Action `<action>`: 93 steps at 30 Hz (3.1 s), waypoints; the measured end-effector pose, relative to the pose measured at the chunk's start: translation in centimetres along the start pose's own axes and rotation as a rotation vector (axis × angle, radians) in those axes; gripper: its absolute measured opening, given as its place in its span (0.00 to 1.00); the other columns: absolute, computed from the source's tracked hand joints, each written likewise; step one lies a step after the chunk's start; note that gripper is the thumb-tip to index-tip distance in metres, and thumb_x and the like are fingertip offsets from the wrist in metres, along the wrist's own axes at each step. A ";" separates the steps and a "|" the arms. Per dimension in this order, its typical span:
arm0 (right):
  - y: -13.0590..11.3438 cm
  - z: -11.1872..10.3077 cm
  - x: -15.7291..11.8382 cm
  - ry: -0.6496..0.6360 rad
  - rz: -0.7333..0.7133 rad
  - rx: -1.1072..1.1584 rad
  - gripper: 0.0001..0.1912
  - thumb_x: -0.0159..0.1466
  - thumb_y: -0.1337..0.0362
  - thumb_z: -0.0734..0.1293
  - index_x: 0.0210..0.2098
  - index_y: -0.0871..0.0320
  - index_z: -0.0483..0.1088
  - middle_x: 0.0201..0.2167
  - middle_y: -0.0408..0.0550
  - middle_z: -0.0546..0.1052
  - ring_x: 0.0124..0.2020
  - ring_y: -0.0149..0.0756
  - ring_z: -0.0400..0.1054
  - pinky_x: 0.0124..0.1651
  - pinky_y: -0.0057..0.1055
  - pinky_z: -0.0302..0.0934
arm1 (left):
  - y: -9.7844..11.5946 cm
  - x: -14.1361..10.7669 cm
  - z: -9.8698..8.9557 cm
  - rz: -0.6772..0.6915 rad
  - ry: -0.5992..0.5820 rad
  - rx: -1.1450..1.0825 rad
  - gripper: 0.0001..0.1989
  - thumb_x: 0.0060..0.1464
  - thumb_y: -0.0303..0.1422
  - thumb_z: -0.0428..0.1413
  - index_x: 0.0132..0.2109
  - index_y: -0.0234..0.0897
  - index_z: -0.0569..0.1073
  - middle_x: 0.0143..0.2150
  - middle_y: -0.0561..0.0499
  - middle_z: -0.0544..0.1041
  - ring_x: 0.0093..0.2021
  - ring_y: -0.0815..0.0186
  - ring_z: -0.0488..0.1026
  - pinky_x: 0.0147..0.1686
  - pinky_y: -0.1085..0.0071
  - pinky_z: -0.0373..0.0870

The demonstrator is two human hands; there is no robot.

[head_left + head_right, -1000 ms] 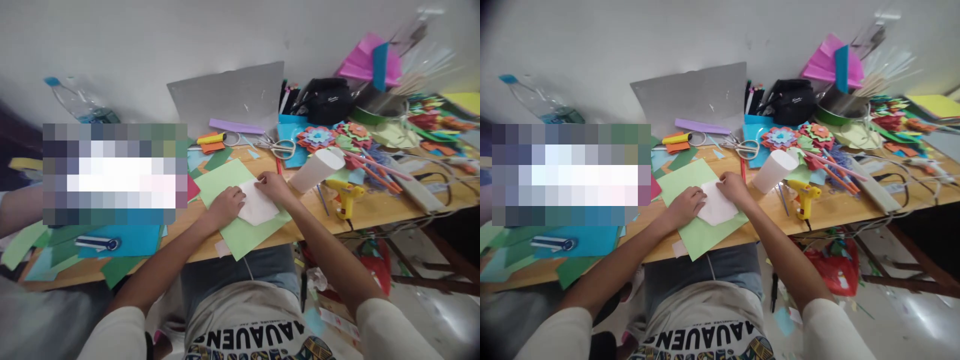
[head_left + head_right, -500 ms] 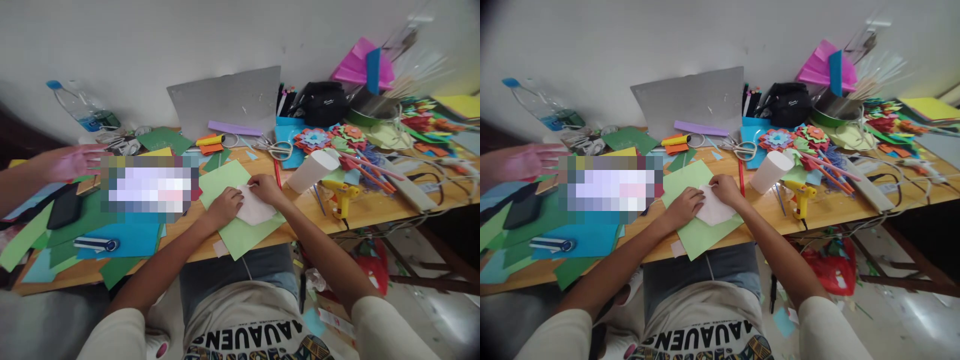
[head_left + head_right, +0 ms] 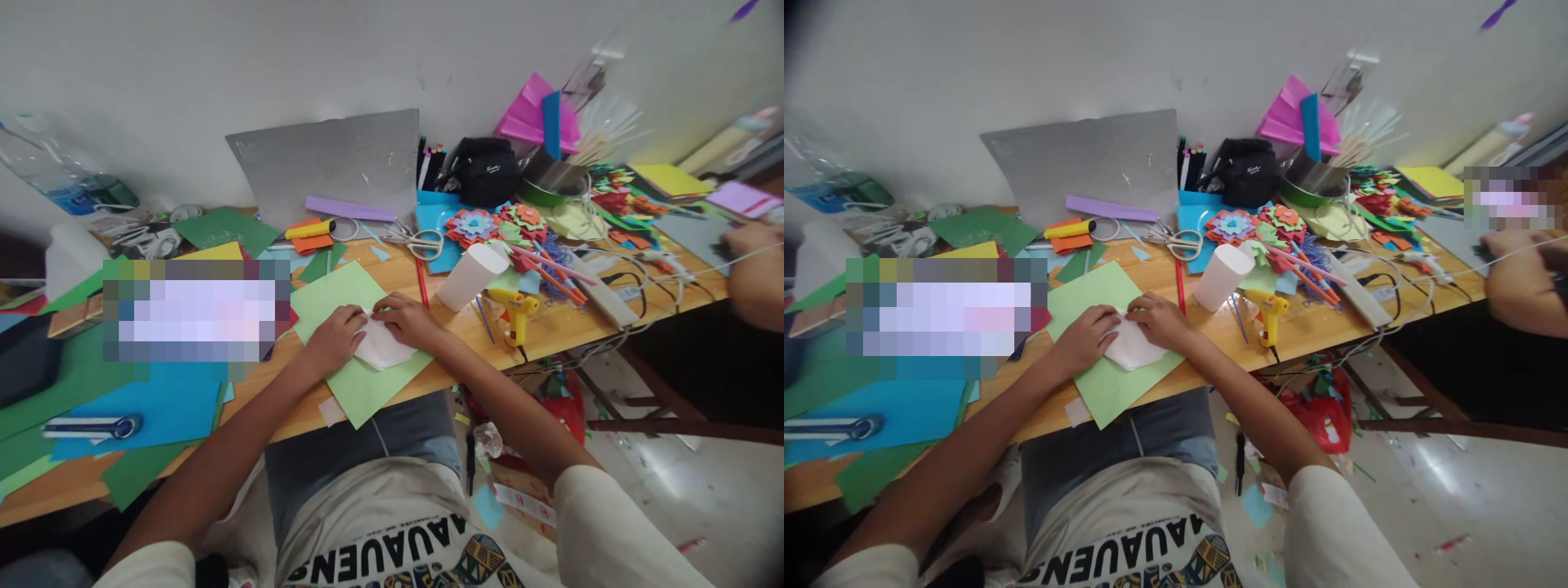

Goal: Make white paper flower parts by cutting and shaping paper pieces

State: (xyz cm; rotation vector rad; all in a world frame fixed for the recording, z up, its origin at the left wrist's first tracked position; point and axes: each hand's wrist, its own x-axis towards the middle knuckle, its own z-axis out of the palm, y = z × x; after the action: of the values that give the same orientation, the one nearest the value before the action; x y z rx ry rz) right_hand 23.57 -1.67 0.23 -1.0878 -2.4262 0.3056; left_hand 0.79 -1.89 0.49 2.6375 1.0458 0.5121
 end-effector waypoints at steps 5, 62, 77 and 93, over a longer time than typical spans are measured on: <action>-2.2 -0.7 -1.3 -0.100 0.046 -0.123 0.21 0.69 0.67 0.60 0.59 0.56 0.71 0.57 0.54 0.74 0.59 0.50 0.60 0.61 0.50 0.58 | 0.3 0.1 0.2 0.052 -0.046 0.134 0.16 0.66 0.30 0.47 0.54 0.29 0.73 0.64 0.36 0.68 0.60 0.54 0.66 0.61 0.55 0.65; -7.4 1.3 -2.3 0.027 0.225 -0.147 0.16 0.69 0.63 0.61 0.52 0.59 0.74 0.52 0.58 0.73 0.54 0.50 0.62 0.56 0.48 0.61 | 0.8 -0.8 -0.6 -0.163 0.054 -0.001 0.14 0.63 0.28 0.48 0.53 0.34 0.71 0.49 0.42 0.73 0.51 0.58 0.72 0.54 0.60 0.69; -5.1 2.2 -0.9 0.164 0.358 0.117 0.05 0.64 0.64 0.70 0.37 0.58 0.76 0.44 0.53 0.74 0.45 0.40 0.70 0.51 0.38 0.66 | -0.2 -0.7 -1.3 -0.279 0.002 -0.118 0.11 0.60 0.31 0.54 0.49 0.36 0.75 0.46 0.45 0.76 0.46 0.59 0.75 0.50 0.62 0.72; -5.3 2.8 -0.9 0.366 0.409 0.100 0.08 0.62 0.71 0.62 0.40 0.56 0.69 0.52 0.56 0.77 0.51 0.45 0.69 0.57 0.44 0.63 | 1.7 -0.8 -1.1 -0.349 -0.087 0.044 0.24 0.59 0.38 0.59 0.60 0.37 0.70 0.52 0.43 0.74 0.45 0.57 0.76 0.39 0.65 0.71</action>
State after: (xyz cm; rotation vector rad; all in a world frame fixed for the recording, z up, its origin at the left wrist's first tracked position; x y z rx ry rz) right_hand 19.32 -5.92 -0.46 -1.4495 -1.8424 0.3202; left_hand 0.78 -3.53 1.91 2.4106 1.4614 0.2980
